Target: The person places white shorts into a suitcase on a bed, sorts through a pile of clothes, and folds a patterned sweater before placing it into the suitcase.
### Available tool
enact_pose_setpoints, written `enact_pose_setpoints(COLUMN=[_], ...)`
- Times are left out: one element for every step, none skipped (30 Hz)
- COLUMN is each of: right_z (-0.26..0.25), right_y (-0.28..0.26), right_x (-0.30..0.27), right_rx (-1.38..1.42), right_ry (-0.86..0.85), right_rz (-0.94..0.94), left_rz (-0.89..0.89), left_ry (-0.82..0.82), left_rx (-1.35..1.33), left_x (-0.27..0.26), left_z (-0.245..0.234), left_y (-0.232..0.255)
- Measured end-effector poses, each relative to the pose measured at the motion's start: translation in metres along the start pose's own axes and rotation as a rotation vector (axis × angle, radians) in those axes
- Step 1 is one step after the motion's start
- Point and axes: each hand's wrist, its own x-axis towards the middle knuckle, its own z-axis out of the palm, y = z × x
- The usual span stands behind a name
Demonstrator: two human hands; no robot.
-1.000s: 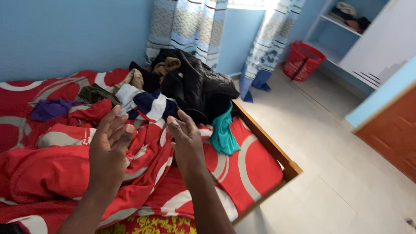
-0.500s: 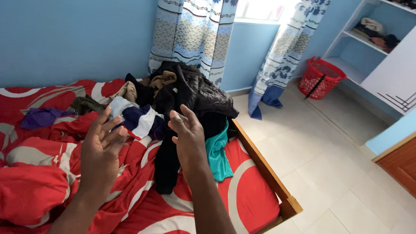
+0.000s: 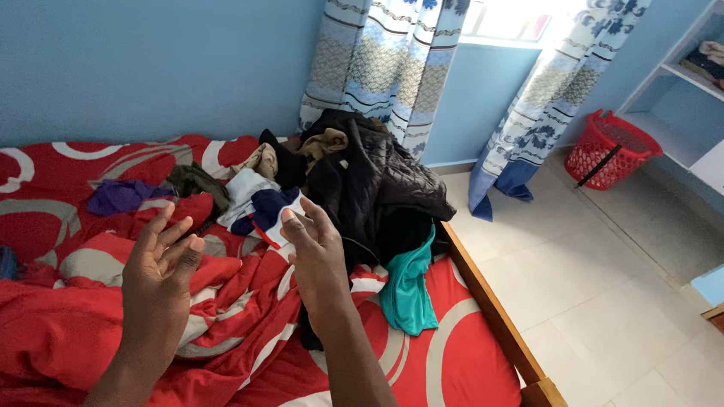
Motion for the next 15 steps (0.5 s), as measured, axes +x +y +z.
enact_pose_setpoints(right_z=[0.003, 0.006, 0.008, 0.012, 0.016, 0.021, 0.025, 0.029, 0.031, 0.034, 0.037, 0.04, 0.042, 0.045, 0.047], right_y=[0.001, 0.002, 0.003, 0.005, 0.008, 0.011, 0.013, 0.015, 0.015, 0.016, 0.017, 0.017, 0.018, 0.019, 0.02], right_x=[0.001, 0.005, 0.008, 0.01, 0.012, 0.015, 0.018, 0.02, 0.022, 0.021, 0.021, 0.021, 0.02, 0.02, 0.021], right_rx=[-0.006, -0.011, -0.016, -0.002, 0.013, 0.01, -0.018, -0.049, -0.053, -0.051, -0.05, -0.051, -0.066, -0.08, -0.081], right_ry=[0.0, -0.004, -0.009, -0.018, -0.027, -0.027, -0.023, -0.02, -0.02, -0.03, -0.039, -0.038, -0.032, -0.026, -0.025], right_rz=[0.002, 0.0, 0.001, -0.005, -0.012, -0.01, 0.018, 0.045, 0.046, 0.049, 0.051, 0.055, 0.074, 0.094, 0.098], left_rz=[-0.002, 0.0, -0.002, -0.029, -0.057, -0.059, -0.044, -0.028, -0.03, -0.05, -0.07, -0.074, -0.096, -0.119, -0.123], left_ry=[0.002, 0.006, 0.012, 0.026, 0.039, 0.04, 0.039, 0.039, 0.041, 0.049, 0.058, 0.058, 0.065, 0.072, 0.072], left_rx=[0.003, 0.005, 0.002, 0.026, 0.051, 0.049, 0.068, 0.086, 0.082, 0.062, 0.041, 0.041, 0.036, 0.031, 0.031], left_x=[0.002, 0.004, 0.007, 0.008, 0.01, 0.013, 0.016, 0.018, 0.021, 0.023, 0.024, 0.026, 0.028, 0.029, 0.03], left_z=[-0.003, -0.007, -0.009, -0.012, -0.016, -0.019, -0.022, -0.024, -0.026, -0.029, -0.032, -0.036, -0.04, -0.044, -0.049], left_y=[-0.002, -0.004, -0.006, -0.008, -0.01, -0.012, -0.015, -0.018, -0.02, -0.023, -0.027, -0.03, -0.034, -0.038, -0.043])
